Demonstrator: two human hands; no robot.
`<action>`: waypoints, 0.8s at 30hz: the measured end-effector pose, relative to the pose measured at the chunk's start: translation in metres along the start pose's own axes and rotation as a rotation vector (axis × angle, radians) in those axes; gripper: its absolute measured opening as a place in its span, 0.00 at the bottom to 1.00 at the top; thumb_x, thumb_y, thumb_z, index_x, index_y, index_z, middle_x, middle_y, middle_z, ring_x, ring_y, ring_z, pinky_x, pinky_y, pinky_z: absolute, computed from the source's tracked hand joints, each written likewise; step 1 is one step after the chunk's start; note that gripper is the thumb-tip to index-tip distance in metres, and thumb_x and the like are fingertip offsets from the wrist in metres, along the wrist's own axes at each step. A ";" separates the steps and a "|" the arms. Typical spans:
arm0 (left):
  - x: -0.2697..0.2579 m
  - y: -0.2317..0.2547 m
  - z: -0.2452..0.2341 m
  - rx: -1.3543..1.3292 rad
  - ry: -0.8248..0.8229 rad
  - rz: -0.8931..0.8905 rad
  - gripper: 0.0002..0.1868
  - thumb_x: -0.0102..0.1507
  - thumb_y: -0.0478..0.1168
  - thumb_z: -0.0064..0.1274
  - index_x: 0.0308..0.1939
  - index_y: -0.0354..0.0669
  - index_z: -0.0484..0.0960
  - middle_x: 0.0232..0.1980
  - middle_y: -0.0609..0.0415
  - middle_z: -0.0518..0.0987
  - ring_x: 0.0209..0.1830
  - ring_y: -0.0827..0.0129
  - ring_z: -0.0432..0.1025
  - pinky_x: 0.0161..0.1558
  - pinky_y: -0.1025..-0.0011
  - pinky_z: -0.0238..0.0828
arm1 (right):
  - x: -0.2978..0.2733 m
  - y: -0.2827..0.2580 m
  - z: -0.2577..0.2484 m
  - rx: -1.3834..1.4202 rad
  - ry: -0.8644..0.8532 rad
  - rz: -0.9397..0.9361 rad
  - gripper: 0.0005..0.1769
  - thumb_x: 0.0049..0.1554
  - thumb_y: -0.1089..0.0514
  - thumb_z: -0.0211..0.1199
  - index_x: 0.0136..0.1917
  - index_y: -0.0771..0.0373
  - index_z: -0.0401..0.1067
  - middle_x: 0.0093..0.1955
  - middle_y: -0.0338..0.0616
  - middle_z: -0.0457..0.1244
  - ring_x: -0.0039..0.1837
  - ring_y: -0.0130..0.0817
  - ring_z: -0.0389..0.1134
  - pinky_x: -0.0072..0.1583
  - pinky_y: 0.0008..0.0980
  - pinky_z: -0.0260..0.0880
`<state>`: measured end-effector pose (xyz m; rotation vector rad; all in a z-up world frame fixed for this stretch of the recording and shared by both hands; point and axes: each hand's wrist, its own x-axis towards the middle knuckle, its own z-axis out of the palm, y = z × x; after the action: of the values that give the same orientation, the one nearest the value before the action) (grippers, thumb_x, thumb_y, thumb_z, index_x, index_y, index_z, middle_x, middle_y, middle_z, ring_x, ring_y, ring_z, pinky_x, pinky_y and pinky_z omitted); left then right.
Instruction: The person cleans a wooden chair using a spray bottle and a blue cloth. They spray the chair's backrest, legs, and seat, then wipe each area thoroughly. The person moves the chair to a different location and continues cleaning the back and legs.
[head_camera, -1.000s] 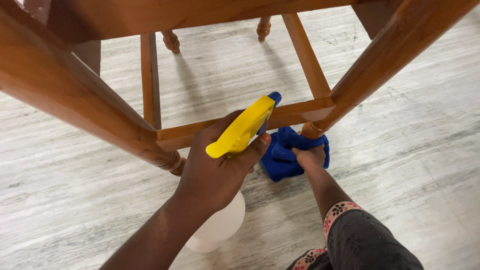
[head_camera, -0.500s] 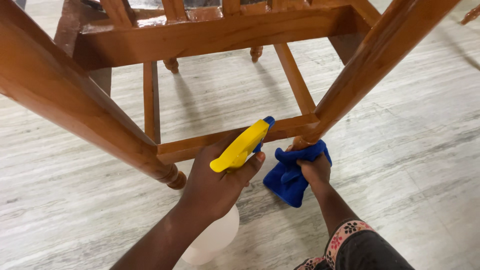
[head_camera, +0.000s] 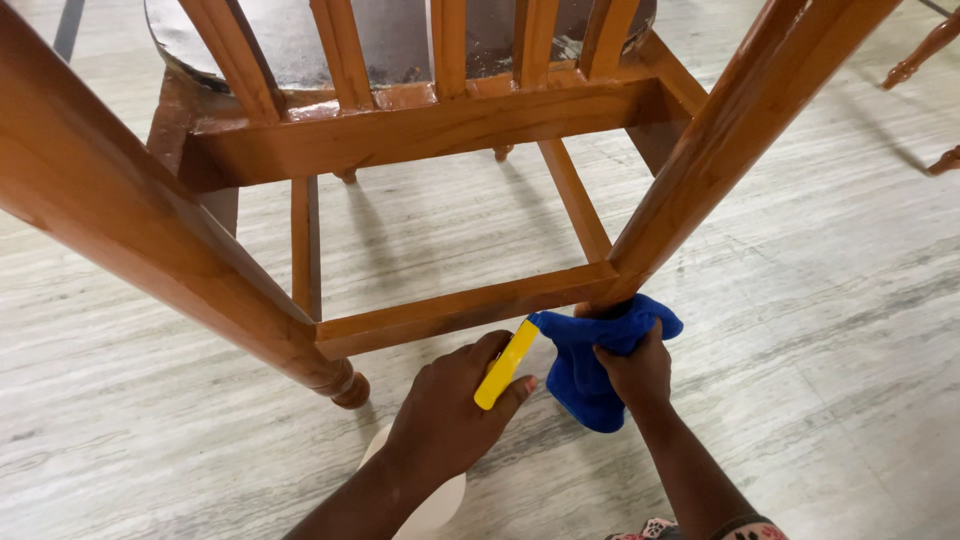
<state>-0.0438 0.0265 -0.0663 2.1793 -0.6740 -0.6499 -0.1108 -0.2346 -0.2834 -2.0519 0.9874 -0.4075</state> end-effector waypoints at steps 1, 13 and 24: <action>0.002 -0.003 0.002 0.022 -0.010 0.011 0.29 0.61 0.56 0.58 0.60 0.45 0.75 0.34 0.49 0.82 0.31 0.59 0.80 0.37 0.61 0.76 | -0.002 -0.003 -0.003 0.018 -0.003 -0.025 0.44 0.43 0.52 0.77 0.68 0.60 0.59 0.58 0.57 0.69 0.61 0.55 0.71 0.61 0.47 0.72; 0.011 -0.025 0.005 0.198 -0.185 0.054 0.56 0.42 0.77 0.63 0.58 0.35 0.72 0.30 0.46 0.79 0.30 0.60 0.78 0.36 0.64 0.77 | -0.014 -0.034 -0.015 0.141 0.117 -0.043 0.36 0.46 0.56 0.75 0.65 0.60 0.67 0.58 0.53 0.70 0.60 0.49 0.73 0.60 0.43 0.71; -0.010 -0.046 -0.010 0.129 -0.146 0.070 0.60 0.44 0.74 0.64 0.68 0.37 0.67 0.45 0.42 0.81 0.44 0.56 0.80 0.44 0.63 0.79 | -0.047 -0.100 -0.031 0.206 0.201 -0.562 0.30 0.49 0.59 0.70 0.63 0.64 0.65 0.60 0.54 0.65 0.63 0.50 0.69 0.64 0.43 0.69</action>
<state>-0.0332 0.0647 -0.0938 2.2298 -0.8859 -0.7523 -0.1084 -0.1781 -0.1840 -2.1001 0.4357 -0.9809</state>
